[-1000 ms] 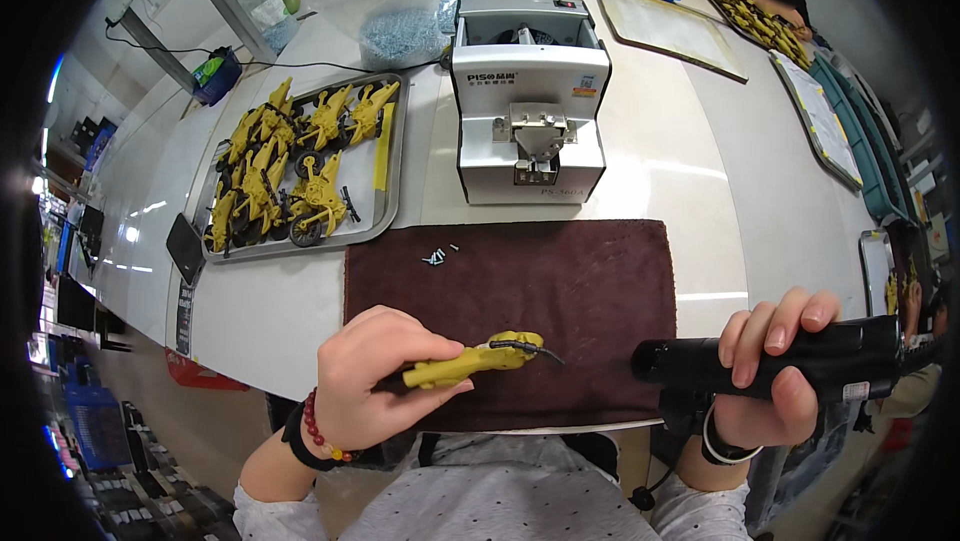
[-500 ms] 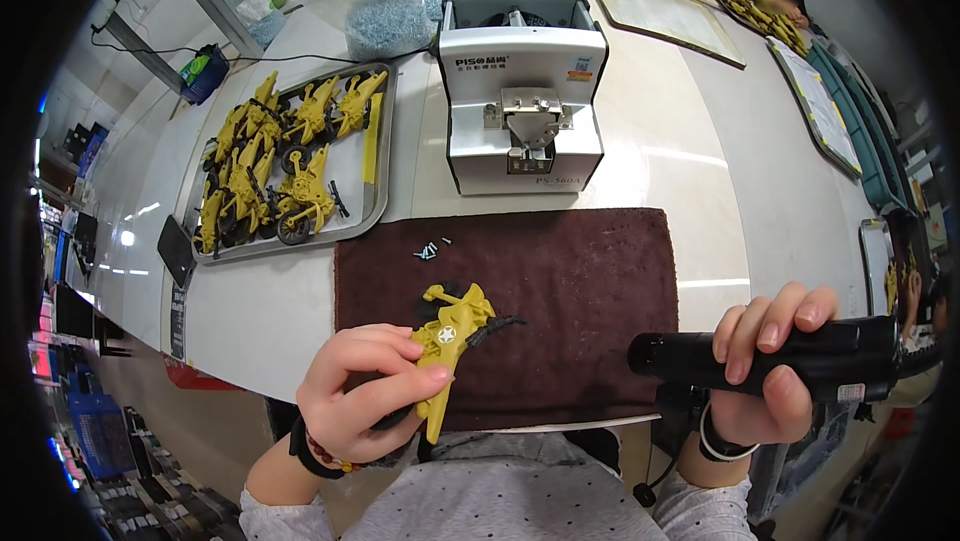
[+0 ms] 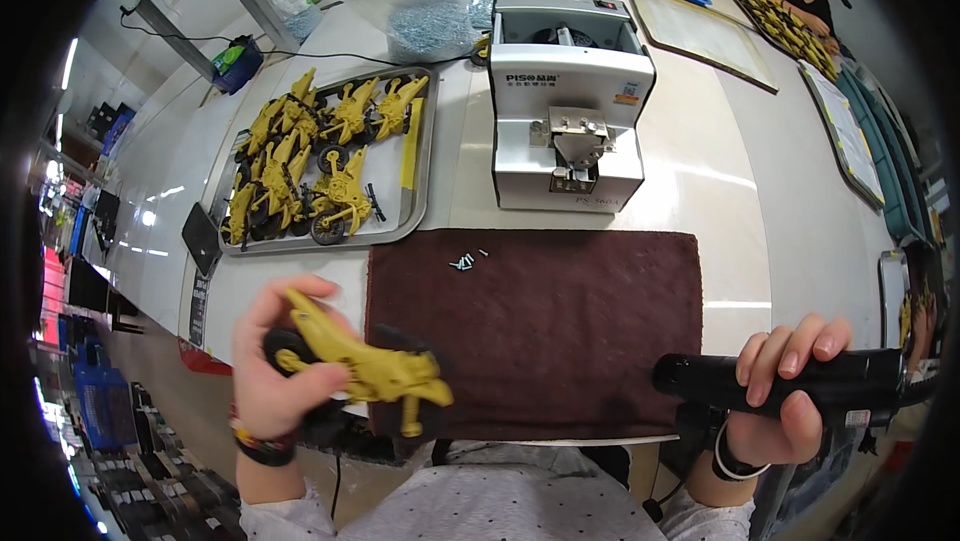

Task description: Assembling small yellow toy motorcycles using an electric screwdriver.

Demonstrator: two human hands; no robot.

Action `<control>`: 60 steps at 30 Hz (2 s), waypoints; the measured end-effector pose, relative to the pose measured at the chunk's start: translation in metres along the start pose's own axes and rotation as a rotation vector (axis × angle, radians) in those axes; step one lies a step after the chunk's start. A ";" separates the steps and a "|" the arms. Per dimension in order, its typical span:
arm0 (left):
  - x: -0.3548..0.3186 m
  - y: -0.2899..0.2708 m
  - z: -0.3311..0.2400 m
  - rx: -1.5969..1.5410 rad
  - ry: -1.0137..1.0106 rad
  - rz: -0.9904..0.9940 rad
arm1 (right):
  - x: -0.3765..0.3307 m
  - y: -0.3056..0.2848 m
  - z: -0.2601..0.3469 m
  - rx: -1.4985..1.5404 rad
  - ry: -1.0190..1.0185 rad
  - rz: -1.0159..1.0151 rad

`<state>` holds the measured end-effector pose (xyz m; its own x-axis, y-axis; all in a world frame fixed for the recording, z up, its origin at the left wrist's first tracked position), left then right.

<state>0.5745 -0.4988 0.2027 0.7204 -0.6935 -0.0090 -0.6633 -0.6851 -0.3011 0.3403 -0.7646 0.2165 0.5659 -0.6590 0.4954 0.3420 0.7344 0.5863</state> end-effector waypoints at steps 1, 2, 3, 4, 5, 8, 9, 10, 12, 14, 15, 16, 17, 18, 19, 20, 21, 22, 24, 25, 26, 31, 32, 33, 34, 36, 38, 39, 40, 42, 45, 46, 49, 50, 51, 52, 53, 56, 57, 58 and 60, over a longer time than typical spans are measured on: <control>-0.005 -0.016 0.003 -0.091 -0.031 0.017 | 0.000 -0.002 0.000 0.000 0.005 -0.010; -0.015 -0.032 0.008 -0.075 -0.064 0.021 | 0.000 -0.003 0.000 0.004 0.012 0.000; -0.031 -0.050 0.017 -0.059 -0.100 0.018 | 0.000 -0.004 -0.003 0.021 0.023 0.010; -0.045 -0.071 0.030 -0.018 -0.095 -0.031 | 0.000 -0.006 -0.002 0.010 0.020 -0.002; -0.060 -0.092 0.041 0.029 -0.093 -0.084 | 0.001 -0.007 -0.002 0.006 0.021 -0.013; -0.096 -0.133 0.061 0.135 -0.282 -0.037 | 0.004 -0.013 -0.001 0.007 0.017 -0.012; -0.114 -0.145 0.076 0.157 -0.362 0.065 | 0.004 -0.014 0.001 0.009 0.000 -0.008; -0.138 -0.159 0.103 0.203 -0.553 0.168 | 0.005 -0.015 0.003 0.013 -0.020 -0.017; -0.173 -0.176 0.153 0.372 -0.599 0.186 | 0.005 -0.013 0.004 0.012 -0.018 -0.009; -0.203 -0.186 0.216 0.463 -0.680 0.156 | 0.008 -0.016 0.009 0.017 -0.023 -0.036; -0.203 -0.176 0.226 0.366 -0.730 0.074 | 0.009 -0.018 0.008 -0.007 -0.021 -0.039; -0.209 -0.185 0.223 0.906 -0.818 0.151 | 0.010 -0.018 0.008 -0.033 -0.022 -0.040; -0.209 -0.187 0.213 0.906 -0.814 0.149 | 0.009 -0.017 0.009 -0.032 -0.025 -0.039; -0.203 -0.189 0.200 0.852 -0.894 0.130 | 0.008 -0.015 0.008 -0.026 -0.013 -0.021; -0.192 -0.188 0.183 0.795 -0.970 0.116 | 0.006 -0.012 0.007 -0.025 -0.003 -0.005; -0.153 -0.166 0.135 0.670 -0.730 0.075 | 0.004 -0.013 0.008 -0.039 -0.017 -0.008; -0.123 -0.145 0.089 0.615 -0.492 0.052 | 0.004 -0.011 0.001 -0.007 -0.012 0.010; -0.090 -0.124 0.042 0.612 -0.237 0.100 | 0.003 -0.011 0.001 0.014 -0.015 0.017; -0.038 -0.099 -0.002 0.774 -0.178 0.039 | 0.002 -0.010 0.003 0.048 -0.039 -0.015; -0.008 -0.079 -0.017 0.881 -0.034 -0.015 | 0.002 -0.008 0.003 0.094 -0.052 -0.037; 0.017 -0.063 -0.028 0.984 0.110 -0.072 | 0.001 -0.006 0.004 0.094 -0.057 -0.026; 0.083 -0.040 0.037 1.351 0.247 -0.080 | -0.005 0.000 0.012 0.071 -0.055 0.006; 0.088 -0.038 0.045 1.347 0.258 -0.075 | -0.007 -0.004 0.014 0.048 -0.051 -0.013; 0.089 -0.037 0.046 1.383 0.331 -0.122 | -0.009 -0.009 0.017 0.022 -0.046 -0.034; 0.089 -0.036 0.044 1.419 0.403 -0.172 | -0.012 -0.012 0.020 0.014 -0.050 -0.041; 0.095 -0.039 0.043 1.268 0.285 -0.120 | -0.014 -0.019 0.023 -0.033 -0.039 -0.067; 0.104 -0.044 0.043 0.983 0.032 -0.046 | -0.016 -0.026 0.023 -0.041 -0.037 -0.085; 0.107 -0.052 0.040 0.966 0.059 -0.091 | -0.017 -0.028 0.022 -0.042 -0.028 -0.096; 0.111 -0.058 0.033 1.047 0.111 -0.150 | -0.018 -0.029 0.021 -0.043 -0.029 -0.099; 0.123 -0.064 0.025 1.220 0.111 -0.173 | -0.018 -0.029 0.019 -0.030 -0.029 -0.095; 0.130 -0.045 0.026 1.283 0.539 0.115 | -0.015 -0.023 0.016 -0.013 -0.024 -0.073; 0.136 -0.041 0.043 1.138 0.347 0.316 | -0.014 -0.022 0.017 -0.014 -0.027 -0.073; 0.137 -0.027 0.050 1.381 0.313 0.381 | -0.015 -0.021 0.016 -0.010 -0.025 -0.075; 0.140 -0.026 0.048 1.382 0.317 0.382 | -0.015 -0.021 0.016 -0.013 -0.027 -0.084; 0.144 -0.024 0.049 1.408 0.311 0.431 | -0.015 -0.022 0.017 -0.017 -0.028 -0.094; 0.148 -0.023 0.051 1.435 0.304 0.479 | -0.015 -0.022 0.017 -0.019 -0.030 -0.096; 0.150 -0.021 0.053 1.461 0.296 0.527 | -0.015 -0.022 0.017 -0.024 -0.031 -0.096; 0.154 -0.017 0.046 1.469 0.344 0.518 | -0.015 -0.024 0.019 -0.033 -0.031 -0.099; 0.154 -0.015 0.045 1.497 0.344 0.535 | -0.015 -0.024 0.020 -0.032 -0.028 -0.100; 0.155 -0.016 0.048 1.496 0.346 0.536 | -0.016 -0.024 0.020 -0.033 -0.028 -0.102; 0.152 -0.014 0.043 1.446 0.549 0.471 | -0.015 -0.024 0.021 -0.035 -0.039 -0.105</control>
<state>0.7018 -0.5850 0.1642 0.1528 -0.9801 -0.1265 0.1718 0.1524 -0.9733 0.3078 -0.7757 0.2092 0.4961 -0.7382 0.4572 0.4242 0.6655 0.6142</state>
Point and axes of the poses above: each hand's wrist, its own x-axis towards the middle knuckle, its own y-axis out of the palm, z = x × y, the point moved 8 cm from there along x, towards the middle knuckle, and after that the axes turned 14 degrees about x, right-handed, at the moved point
